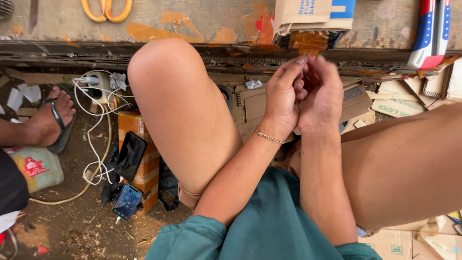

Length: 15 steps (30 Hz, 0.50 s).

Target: The person sits on the floor and tapes a cardboard box with brown packing tape. They apply tape to the top and sides, smooth it down, and use a utility knife to cut the tape. The person also handles a smaller cardboard piece, applying tape to it as well.

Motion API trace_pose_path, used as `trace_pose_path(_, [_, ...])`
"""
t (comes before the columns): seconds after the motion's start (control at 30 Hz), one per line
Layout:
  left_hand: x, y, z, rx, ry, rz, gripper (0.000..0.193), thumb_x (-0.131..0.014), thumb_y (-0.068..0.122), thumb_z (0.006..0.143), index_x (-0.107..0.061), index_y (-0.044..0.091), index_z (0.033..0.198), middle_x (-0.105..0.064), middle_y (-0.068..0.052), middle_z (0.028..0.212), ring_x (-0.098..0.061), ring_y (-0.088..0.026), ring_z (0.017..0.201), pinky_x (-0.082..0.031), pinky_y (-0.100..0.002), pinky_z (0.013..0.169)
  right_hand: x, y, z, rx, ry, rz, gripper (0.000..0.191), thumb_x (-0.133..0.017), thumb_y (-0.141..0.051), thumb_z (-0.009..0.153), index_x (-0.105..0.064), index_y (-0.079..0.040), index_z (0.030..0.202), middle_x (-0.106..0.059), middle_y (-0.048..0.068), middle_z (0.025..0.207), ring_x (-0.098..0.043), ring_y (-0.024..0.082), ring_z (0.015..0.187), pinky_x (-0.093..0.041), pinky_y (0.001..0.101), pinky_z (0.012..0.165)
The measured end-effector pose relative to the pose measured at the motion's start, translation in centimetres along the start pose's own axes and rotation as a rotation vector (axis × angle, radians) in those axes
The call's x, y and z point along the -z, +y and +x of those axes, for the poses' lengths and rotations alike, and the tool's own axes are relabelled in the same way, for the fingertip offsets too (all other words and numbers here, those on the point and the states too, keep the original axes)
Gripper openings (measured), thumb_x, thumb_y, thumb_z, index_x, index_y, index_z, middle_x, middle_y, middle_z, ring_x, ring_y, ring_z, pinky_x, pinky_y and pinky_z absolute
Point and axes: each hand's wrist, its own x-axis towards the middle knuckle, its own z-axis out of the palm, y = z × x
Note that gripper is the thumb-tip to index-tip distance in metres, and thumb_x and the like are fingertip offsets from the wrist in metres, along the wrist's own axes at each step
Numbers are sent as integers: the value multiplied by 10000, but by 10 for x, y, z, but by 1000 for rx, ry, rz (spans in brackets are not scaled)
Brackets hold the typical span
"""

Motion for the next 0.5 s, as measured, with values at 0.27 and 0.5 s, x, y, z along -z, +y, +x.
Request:
trace_pose_path(0.27, [10, -27, 11, -148, -6, 18, 110, -647, 127, 1000, -664, 31, 950, -556, 40, 751, -467, -41, 644, -402, -213, 570, 2, -6, 15, 129, -41, -321, 121, -719, -82, 944, -740, -45, 830, -613, -11, 732, -457, 67, 600, -341, 225, 512])
trace_pose_path(0.5, [20, -30, 1, -261, 218, 251, 135, -650, 106, 1020, -665, -26, 995, -625, -40, 853, -527, -88, 692, -425, -250, 575, 7, 6, 17, 288, -83, -432, 122, -704, -86, 995, -717, -35, 885, -690, 4, 846, -604, 74, 770, -427, 214, 611])
